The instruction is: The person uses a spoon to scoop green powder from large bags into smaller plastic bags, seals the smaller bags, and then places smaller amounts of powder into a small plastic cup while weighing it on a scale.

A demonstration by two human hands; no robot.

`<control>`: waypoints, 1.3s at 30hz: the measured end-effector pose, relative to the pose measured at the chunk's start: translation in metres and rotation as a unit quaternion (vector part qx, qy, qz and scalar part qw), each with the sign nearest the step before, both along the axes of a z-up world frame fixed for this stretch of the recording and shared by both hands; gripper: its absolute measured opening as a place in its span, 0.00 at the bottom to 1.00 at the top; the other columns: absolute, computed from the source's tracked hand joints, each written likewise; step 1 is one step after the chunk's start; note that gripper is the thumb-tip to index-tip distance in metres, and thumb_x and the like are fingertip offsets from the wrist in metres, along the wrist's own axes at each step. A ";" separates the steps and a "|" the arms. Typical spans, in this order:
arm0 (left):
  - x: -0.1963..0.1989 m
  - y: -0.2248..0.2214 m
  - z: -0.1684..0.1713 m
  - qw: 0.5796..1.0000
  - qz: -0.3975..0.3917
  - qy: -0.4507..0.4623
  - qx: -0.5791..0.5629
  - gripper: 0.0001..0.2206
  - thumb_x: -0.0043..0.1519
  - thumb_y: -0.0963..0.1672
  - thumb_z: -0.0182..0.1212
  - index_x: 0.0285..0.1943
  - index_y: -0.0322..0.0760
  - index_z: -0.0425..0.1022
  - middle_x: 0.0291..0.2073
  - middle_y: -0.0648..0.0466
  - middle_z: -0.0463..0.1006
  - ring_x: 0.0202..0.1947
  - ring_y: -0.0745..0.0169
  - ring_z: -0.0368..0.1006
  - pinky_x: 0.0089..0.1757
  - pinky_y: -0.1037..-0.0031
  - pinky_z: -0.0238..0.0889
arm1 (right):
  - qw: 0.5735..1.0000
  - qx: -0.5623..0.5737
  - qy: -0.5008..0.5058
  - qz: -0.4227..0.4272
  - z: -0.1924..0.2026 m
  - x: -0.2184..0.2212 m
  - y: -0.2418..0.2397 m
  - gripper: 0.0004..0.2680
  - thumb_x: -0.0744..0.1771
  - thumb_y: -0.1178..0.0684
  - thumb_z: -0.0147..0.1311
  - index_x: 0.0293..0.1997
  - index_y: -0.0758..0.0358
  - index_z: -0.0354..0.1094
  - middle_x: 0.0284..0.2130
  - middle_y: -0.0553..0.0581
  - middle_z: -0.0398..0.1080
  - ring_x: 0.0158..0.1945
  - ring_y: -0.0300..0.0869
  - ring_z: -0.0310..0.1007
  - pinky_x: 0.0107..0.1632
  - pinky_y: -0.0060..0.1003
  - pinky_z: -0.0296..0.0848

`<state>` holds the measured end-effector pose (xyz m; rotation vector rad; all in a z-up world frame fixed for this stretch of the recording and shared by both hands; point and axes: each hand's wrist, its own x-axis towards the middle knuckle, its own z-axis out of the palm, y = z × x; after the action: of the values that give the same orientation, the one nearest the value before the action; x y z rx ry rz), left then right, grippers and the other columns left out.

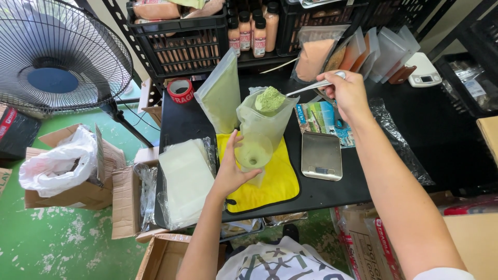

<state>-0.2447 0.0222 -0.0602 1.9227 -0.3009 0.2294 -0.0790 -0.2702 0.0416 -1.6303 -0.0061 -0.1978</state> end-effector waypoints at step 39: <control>0.007 -0.028 -0.085 0.993 0.073 -0.054 -0.072 0.72 0.37 0.47 0.86 0.78 0.34 0.18 0.72 0.27 0.48 0.71 0.23 0.48 0.66 0.40 0.47 | 0.944 -0.268 -0.183 0.062 -0.024 -0.160 0.038 0.06 0.71 0.54 0.53 0.44 0.53 0.79 0.28 0.52 0.73 0.28 0.43 0.72 0.38 0.36 0.72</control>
<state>-0.2374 -0.0059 -0.1447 1.7933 -0.2089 0.4424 -0.2390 -0.2325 0.0172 -2.1032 -0.4840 -0.4288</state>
